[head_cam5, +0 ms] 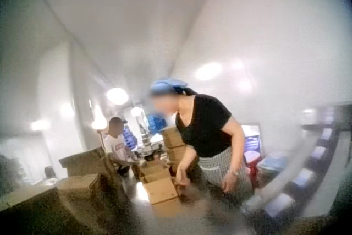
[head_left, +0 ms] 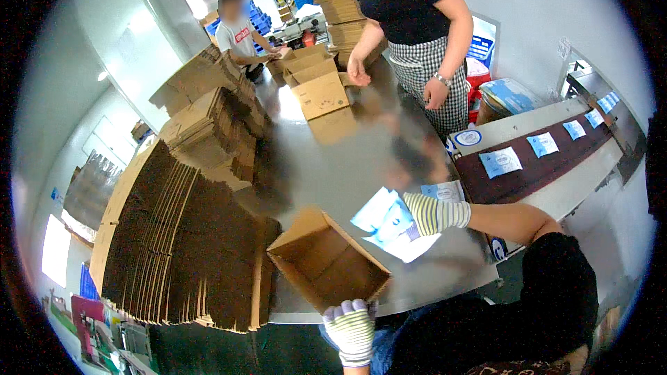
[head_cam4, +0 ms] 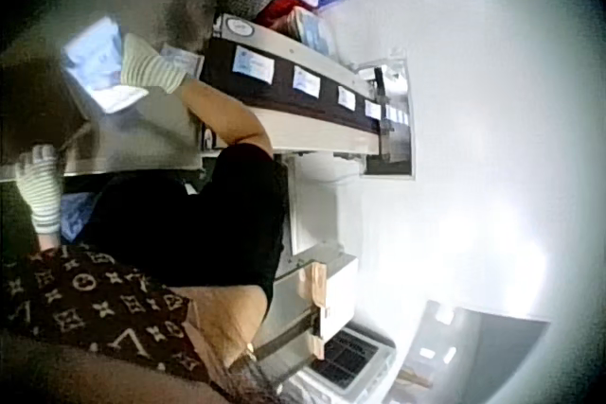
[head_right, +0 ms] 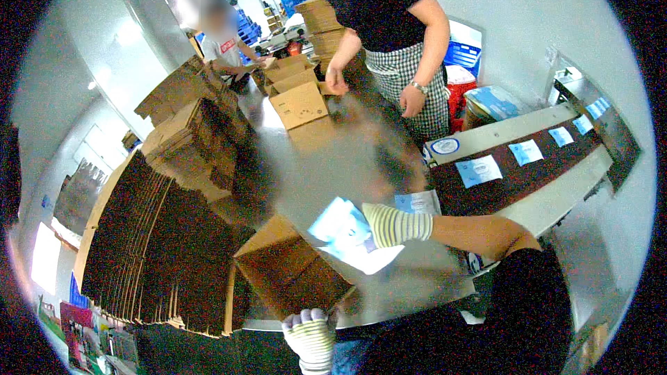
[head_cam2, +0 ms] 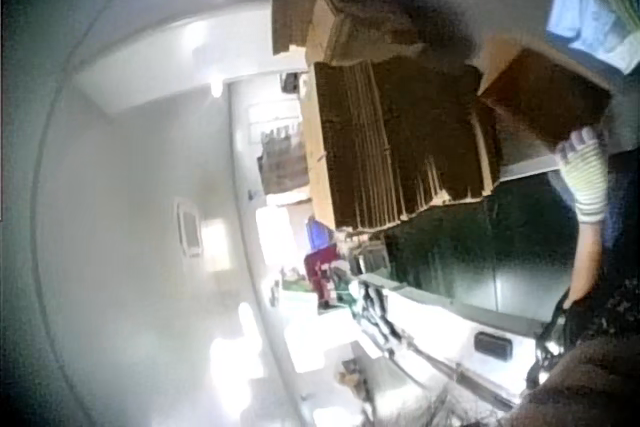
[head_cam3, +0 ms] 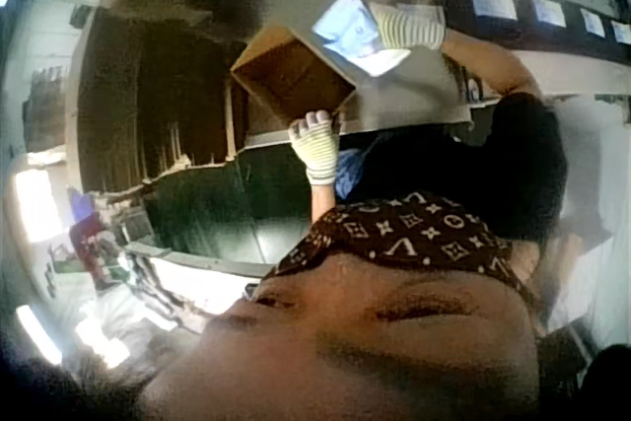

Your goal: The person takes items from a conveyor belt, gathers them into stacks, and packs them into cardboard boxes.

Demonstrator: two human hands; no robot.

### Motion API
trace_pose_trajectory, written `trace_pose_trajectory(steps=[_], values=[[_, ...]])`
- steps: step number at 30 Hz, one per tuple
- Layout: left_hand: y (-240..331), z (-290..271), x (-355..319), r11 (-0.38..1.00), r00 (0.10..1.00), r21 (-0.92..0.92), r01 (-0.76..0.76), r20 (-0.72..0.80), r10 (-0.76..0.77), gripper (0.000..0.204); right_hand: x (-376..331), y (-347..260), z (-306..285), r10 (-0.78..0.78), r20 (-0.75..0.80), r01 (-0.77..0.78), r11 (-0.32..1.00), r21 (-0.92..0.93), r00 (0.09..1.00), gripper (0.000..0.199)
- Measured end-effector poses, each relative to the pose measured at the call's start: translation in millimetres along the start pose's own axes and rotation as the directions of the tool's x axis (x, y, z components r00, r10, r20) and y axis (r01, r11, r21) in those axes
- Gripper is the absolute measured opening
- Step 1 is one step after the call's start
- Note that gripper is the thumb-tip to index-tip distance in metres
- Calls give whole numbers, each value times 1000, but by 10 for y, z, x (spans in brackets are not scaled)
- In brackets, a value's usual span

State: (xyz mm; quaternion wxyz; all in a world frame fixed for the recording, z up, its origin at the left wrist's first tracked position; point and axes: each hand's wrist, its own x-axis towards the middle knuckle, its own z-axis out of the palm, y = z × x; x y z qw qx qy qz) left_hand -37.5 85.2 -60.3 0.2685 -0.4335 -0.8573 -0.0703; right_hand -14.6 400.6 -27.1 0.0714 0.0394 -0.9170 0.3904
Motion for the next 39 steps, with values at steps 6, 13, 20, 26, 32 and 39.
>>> trace_pose_trajectory(steps=[6, 13, 20, 26, 32, 39], values=[[287, -87, 36, 991, 991, 109, -75, 116, 62, 28, 543, -1083, 279, -777, 294, 831, 514, -214, 557, 19], [393, -162, 89, 995, 984, 78, -54, 173, 40, 7, 669, -926, 1133, -159, 427, 386, 761, -521, 890, 46], [477, 26, -182, 996, 991, 10, -89, 104, 88, 7, 720, -543, 1591, 244, 908, 592, 695, -408, 339, 33], [543, 191, -259, 992, 989, 28, -124, 88, 121, 10, 553, -539, 1333, -5, 770, 512, 750, -419, 638, 39], [488, 383, -237, 993, 995, 103, 59, -88, -50, 23, -138, -736, 599, -618, 33, 604, 755, -255, 786, 55], [611, 320, -38, 990, 1000, 141, -16, -2, 17, 25, -838, -76, 826, -351, -353, 327, 936, -127, 867, 66]])
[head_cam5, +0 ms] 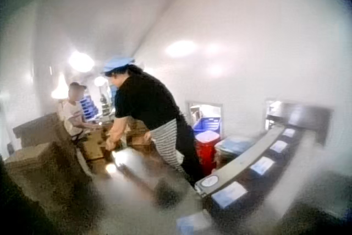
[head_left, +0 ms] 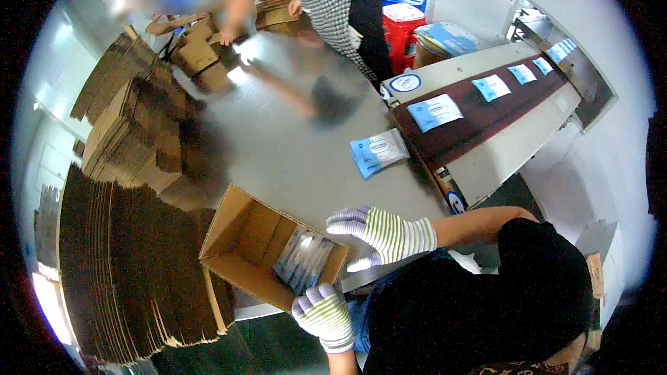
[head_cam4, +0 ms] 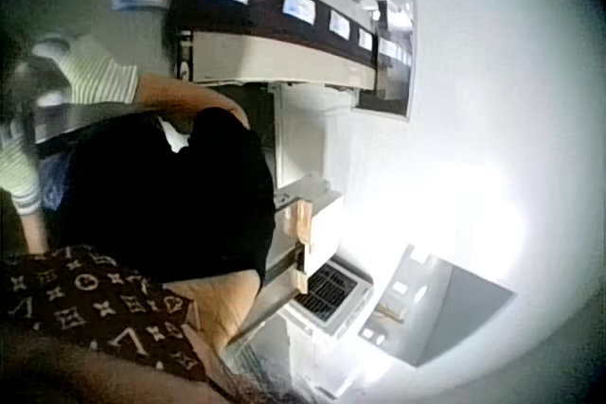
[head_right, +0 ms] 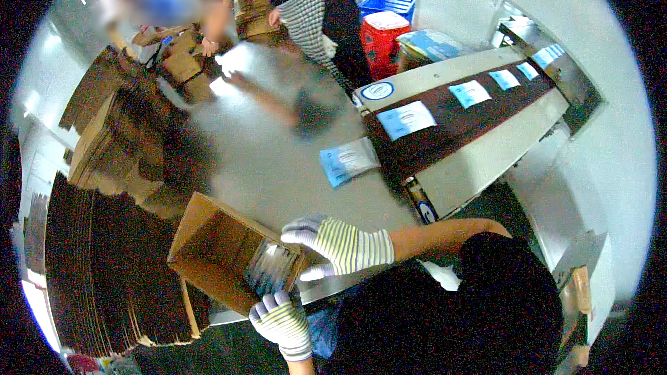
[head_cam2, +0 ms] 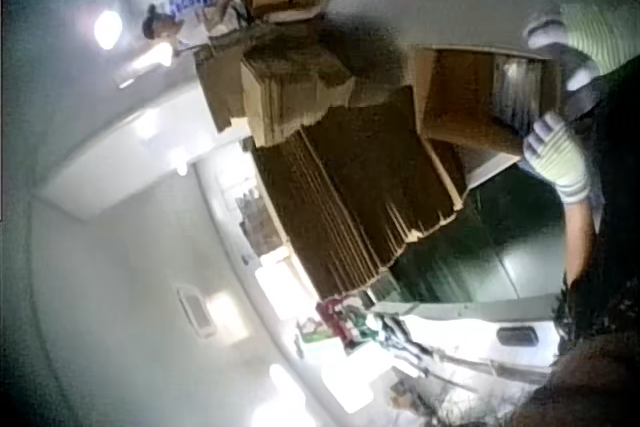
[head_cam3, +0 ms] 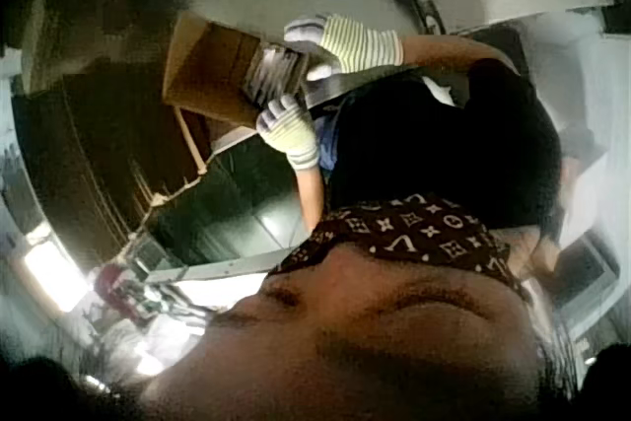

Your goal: The person takes items from a conveyor belt, gathers them into stacks, and packs them into cardboard boxes.

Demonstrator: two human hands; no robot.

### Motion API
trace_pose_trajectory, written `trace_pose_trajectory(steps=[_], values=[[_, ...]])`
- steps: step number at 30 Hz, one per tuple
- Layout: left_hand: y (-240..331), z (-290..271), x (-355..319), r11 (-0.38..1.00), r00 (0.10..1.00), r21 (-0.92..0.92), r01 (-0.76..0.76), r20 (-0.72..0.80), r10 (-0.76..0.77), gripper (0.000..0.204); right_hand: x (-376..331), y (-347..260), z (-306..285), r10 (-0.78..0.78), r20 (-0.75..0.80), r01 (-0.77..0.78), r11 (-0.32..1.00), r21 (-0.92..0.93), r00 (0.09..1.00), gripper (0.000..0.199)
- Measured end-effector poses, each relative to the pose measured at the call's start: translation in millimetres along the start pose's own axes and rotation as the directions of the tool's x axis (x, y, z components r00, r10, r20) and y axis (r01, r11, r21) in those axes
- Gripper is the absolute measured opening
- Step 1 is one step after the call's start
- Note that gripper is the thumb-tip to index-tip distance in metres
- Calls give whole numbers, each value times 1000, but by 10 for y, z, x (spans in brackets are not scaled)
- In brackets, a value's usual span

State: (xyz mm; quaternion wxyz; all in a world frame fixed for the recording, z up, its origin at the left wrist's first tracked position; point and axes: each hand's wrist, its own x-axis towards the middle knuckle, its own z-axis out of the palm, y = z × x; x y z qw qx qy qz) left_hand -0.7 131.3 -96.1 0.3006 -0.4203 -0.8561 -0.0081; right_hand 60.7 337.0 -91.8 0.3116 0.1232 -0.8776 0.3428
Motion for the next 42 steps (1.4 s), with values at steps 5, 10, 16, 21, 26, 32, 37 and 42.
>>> trace_pose_trajectory(steps=[5, 10, 16, 21, 26, 32, 37, 42], values=[[-26, 55, -34, 1000, 1000, 9, 25, 8, -25, 32, -142, 143, 12, 199, 129, -215, 968, 126, 972, 72], [-69, 103, -41, 999, 998, 14, 46, -40, -46, 34, -61, 300, 40, 168, 217, -196, 974, 116, 962, 68], [-80, 63, -88, 999, 999, 15, 45, -17, -45, 35, 220, 549, -278, 351, 450, -318, 936, -150, 821, 68], [-75, -21, -87, 998, 998, -21, 55, -5, -55, 33, 379, 1404, -913, 498, 342, -343, 839, -423, 797, 56], [-121, -197, -327, 998, 1000, -55, 15, -27, -17, 29, 479, 1727, -1374, 675, 408, -215, 641, -737, 615, 45], [-90, -603, -665, 997, 1000, -82, 13, 0, -13, 29, 161, 2151, -996, 646, 706, -109, 755, -647, 290, 66], [-96, -593, -749, 996, 997, -90, 17, 80, -9, 25, 124, 1462, -764, 725, 687, -258, 672, -695, 37, 68], [-17, -458, -946, 997, 999, -64, 52, 14, -51, 31, -770, 602, 56, 493, 550, 36, 722, -691, 674, 79]])
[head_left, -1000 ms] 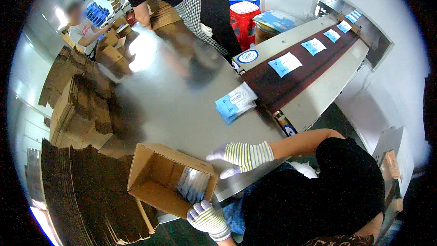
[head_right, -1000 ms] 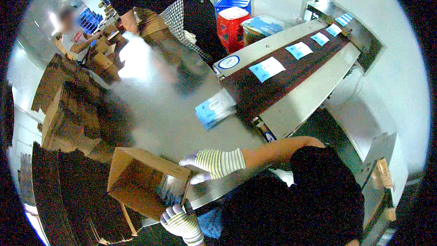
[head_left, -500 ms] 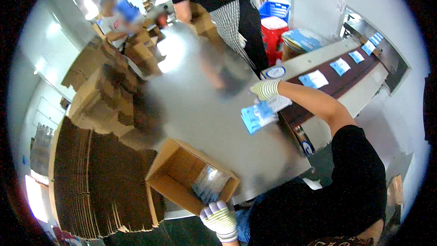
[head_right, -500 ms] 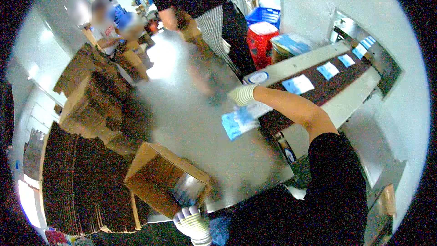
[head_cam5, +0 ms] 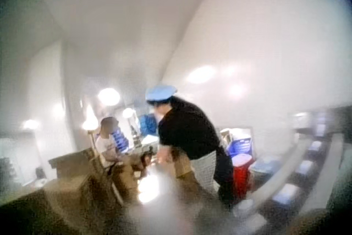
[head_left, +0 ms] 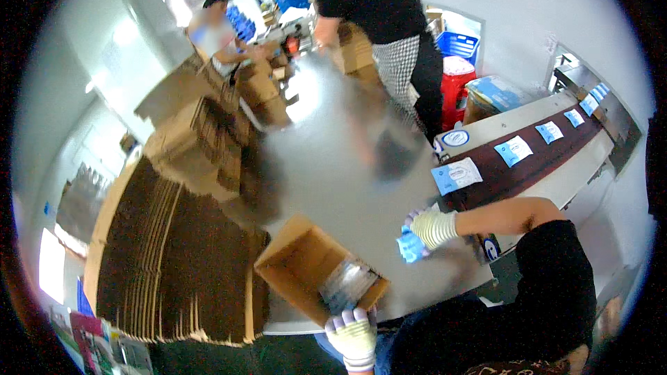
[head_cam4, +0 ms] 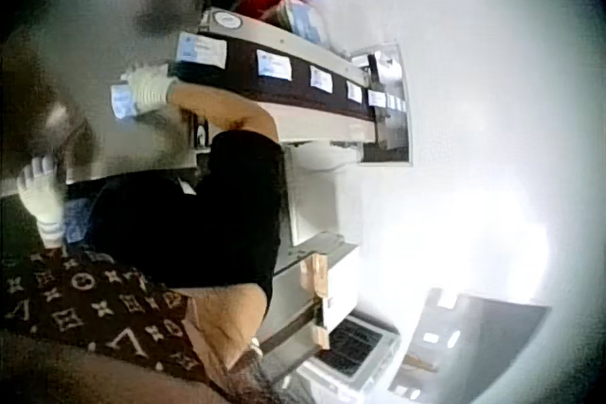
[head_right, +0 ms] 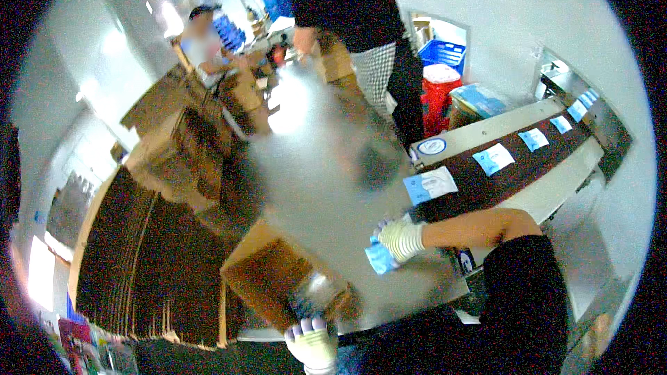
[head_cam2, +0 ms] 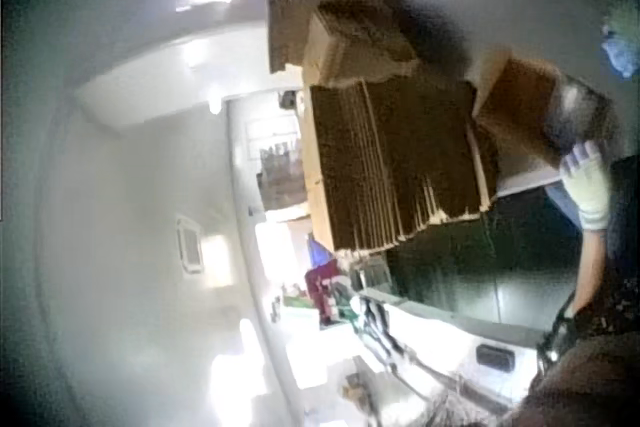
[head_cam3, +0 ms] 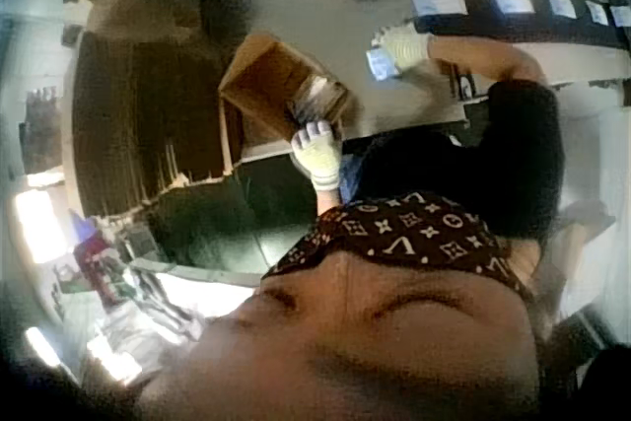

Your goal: The person takes items from a conveyor belt, gathers them into stacks, and packs them into cardboard boxes.

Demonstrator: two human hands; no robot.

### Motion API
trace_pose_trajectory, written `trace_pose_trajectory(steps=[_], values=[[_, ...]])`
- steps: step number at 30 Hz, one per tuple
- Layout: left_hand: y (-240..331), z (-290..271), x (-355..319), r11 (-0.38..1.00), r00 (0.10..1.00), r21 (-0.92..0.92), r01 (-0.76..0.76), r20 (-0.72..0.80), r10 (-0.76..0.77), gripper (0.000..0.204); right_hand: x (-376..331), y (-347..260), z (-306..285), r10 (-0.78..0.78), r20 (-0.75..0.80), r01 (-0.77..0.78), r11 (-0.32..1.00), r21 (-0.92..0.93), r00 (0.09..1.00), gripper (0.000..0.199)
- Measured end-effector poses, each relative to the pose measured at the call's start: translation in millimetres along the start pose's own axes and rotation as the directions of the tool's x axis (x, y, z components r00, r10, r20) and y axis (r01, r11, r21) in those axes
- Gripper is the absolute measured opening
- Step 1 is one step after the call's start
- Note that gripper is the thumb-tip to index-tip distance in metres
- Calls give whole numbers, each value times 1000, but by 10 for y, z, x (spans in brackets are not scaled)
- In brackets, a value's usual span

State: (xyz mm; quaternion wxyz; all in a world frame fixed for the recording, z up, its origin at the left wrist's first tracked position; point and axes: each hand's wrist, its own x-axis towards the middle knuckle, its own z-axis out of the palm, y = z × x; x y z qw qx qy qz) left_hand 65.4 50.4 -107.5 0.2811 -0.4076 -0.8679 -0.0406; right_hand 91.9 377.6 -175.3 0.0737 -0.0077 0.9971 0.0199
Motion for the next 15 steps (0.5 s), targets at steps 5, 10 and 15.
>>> trace_pose_trajectory(steps=[5, 10, 15], values=[[-271, 263, 811, 982, 993, -158, -107, 24, 113, 26, 288, 304, -438, 122, 155, -182, 860, 477, 980, 87], [-279, 325, 883, 990, 985, -75, -118, 117, 126, 9, 938, 263, -1573, -39, -380, 235, 842, 486, 924, 69], [-264, 284, 1001, 990, 983, -42, -135, 117, 139, 10, 1394, -497, -2119, -538, -610, 718, 692, 73, 582, 44]])
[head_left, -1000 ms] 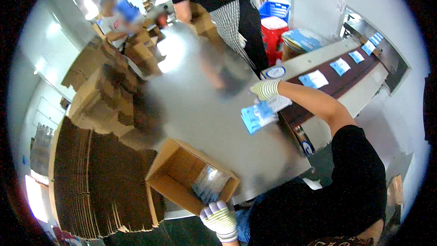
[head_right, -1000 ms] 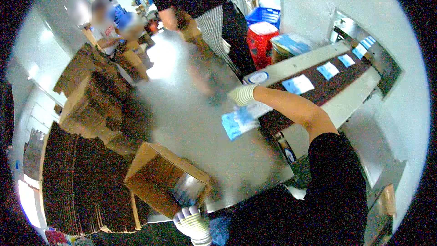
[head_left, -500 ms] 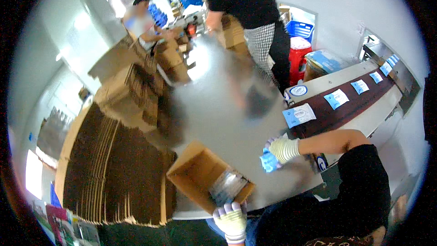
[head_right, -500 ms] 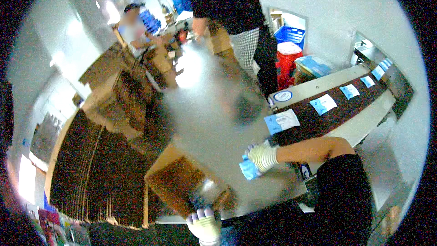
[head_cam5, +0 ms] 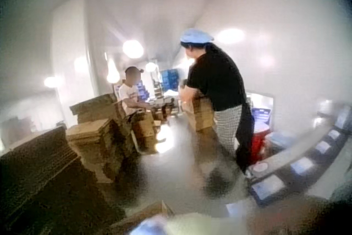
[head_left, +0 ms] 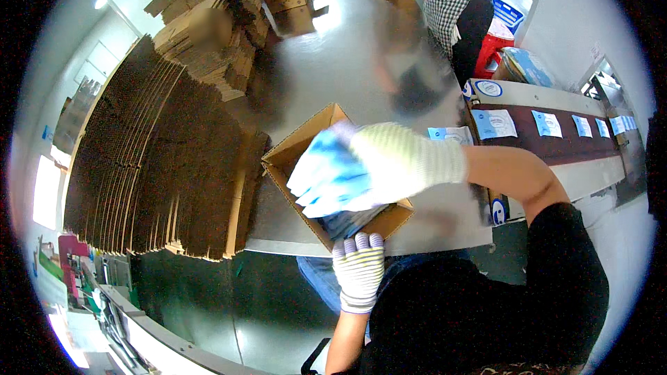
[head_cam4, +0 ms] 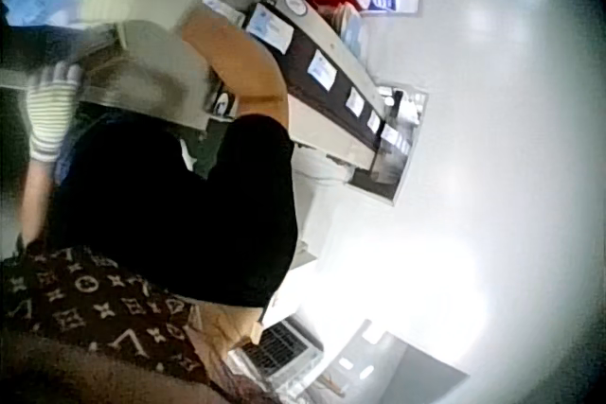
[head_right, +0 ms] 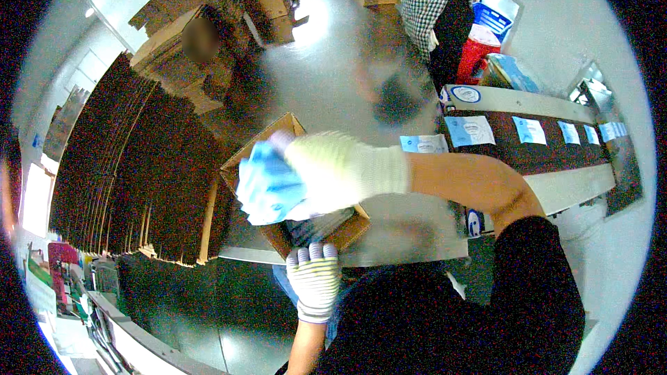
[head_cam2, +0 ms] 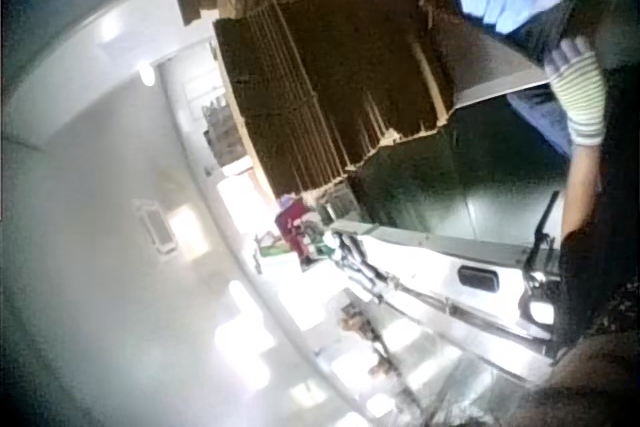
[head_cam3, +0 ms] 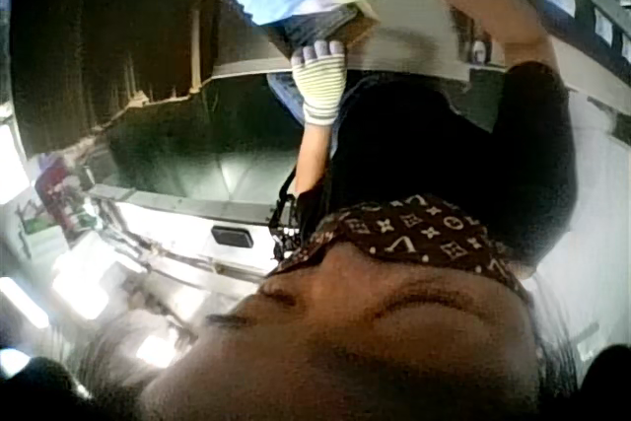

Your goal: The person takes items from a conveyor belt, gathers them into stacks, and packs them into cardboard boxes.

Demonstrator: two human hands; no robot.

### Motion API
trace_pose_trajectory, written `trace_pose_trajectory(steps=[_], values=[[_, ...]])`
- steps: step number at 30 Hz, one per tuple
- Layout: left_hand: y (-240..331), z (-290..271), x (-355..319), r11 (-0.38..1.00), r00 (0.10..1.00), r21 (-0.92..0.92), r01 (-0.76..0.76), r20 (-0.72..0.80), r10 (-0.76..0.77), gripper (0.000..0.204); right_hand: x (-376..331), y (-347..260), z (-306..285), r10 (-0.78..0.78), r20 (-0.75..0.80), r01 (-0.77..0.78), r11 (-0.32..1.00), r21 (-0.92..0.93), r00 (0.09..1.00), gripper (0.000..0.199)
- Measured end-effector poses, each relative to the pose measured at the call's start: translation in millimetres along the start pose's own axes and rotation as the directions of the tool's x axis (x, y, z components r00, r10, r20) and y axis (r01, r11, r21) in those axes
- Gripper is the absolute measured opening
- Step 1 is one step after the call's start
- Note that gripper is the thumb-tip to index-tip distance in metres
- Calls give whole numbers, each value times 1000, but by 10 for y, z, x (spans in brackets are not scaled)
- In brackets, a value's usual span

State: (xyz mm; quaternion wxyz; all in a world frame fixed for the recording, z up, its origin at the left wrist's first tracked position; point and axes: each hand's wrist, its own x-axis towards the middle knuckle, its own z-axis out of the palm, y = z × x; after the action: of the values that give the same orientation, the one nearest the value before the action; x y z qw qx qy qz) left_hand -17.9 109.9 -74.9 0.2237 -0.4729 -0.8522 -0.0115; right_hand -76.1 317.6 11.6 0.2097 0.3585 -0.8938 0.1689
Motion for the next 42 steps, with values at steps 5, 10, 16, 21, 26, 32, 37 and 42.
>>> trace_pose_trajectory(steps=[5, 10, 16, 21, 26, 32, 37, 42], values=[[196, 12, -49, 1000, 999, 12, -29, -27, 29, 9, -8, 191, 1216, 451, 366, -238, 834, -498, 814, 39], [216, 75, -118, 1000, 1000, -29, -13, -5, 13, 10, 640, 217, 598, 358, 801, -234, 932, -276, 479, 44], [256, 86, -37, 999, 999, -21, 43, 35, -42, 10, 488, 310, 956, 236, 883, 24, 963, -268, 406, 42], [223, 160, 4, 999, 999, 17, 39, -32, -39, 10, 151, 215, 6, 222, 384, -271, 960, 76, 896, 81], [151, 203, 51, 998, 995, 11, 60, -85, -59, 17, -823, 481, -553, 452, 20, -450, 882, 143, 892, 69], [140, 302, 81, 995, 973, 39, 87, -220, -76, 24, -2198, 981, -898, 821, 118, -803, 572, -167, 559, 48], [171, 242, 109, 992, 981, 63, 108, -169, -96, 30, -3316, 1742, -852, 951, 86, -954, 299, 5, 298, 40], [86, 274, 34, 986, 974, 116, 124, -202, -99, 31, -2902, 1569, -1008, 934, 123, -921, 352, -167, 335, 41]])
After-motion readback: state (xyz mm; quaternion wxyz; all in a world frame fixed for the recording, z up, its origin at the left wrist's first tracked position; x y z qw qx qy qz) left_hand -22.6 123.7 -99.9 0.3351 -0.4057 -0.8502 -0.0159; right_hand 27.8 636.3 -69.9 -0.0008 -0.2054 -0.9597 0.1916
